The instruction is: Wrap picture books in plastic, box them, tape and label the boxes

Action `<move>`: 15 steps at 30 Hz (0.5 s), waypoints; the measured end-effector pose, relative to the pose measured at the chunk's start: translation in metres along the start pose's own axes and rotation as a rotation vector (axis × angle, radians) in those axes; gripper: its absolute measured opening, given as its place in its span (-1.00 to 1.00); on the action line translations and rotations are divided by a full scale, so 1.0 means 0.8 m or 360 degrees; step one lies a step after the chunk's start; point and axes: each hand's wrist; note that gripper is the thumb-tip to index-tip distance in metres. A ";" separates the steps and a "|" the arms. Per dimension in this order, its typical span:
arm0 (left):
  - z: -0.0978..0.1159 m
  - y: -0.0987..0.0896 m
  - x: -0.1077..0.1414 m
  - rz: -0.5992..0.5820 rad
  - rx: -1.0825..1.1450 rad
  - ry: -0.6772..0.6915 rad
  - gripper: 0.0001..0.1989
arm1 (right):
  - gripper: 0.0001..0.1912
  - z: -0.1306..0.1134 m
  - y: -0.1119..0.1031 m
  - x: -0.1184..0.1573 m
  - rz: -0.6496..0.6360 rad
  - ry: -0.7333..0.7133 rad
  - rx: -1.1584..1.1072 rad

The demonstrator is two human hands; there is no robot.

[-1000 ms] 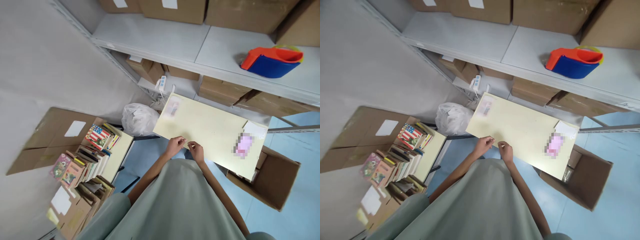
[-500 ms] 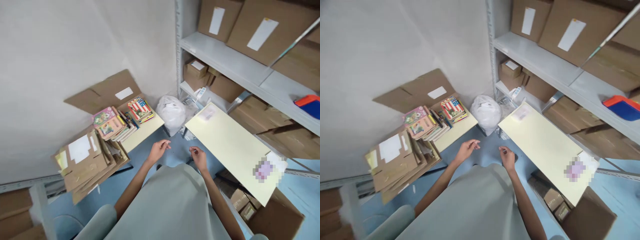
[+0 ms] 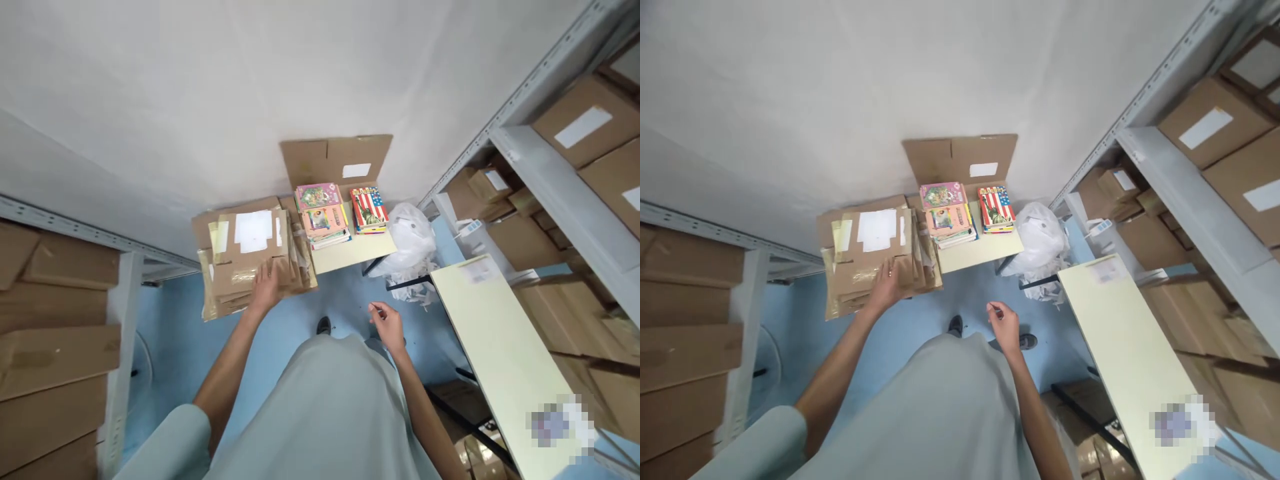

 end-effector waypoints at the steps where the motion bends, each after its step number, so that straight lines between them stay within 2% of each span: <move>1: -0.011 -0.002 -0.003 -0.0016 -0.0052 0.0009 -0.01 | -0.42 -0.009 0.006 -0.004 -0.0023 -0.0023 0.0018; 4: -0.030 -0.002 -0.012 -0.0045 -0.0156 0.0109 0.00 | -0.42 -0.032 0.018 -0.017 -0.0068 -0.0103 0.0076; 8: -0.032 0.005 -0.016 -0.0034 -0.0160 0.0211 -0.07 | -0.40 -0.054 0.026 -0.033 -0.0117 -0.0188 0.0144; 11: -0.032 0.004 -0.014 -0.0040 -0.0171 0.0212 -0.17 | -0.40 -0.061 0.030 -0.040 -0.0133 -0.0192 0.0142; 15: -0.034 -0.007 -0.012 -0.0072 -0.0229 0.0258 -0.31 | -0.46 -0.061 0.034 -0.041 -0.0165 -0.0179 0.0078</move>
Point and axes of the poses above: each hand's wrist, its own x-axis away from the middle knuckle, its own y-axis out of the palm, z = x × y, and after that the axes turned 11 degrees about z, right-handed
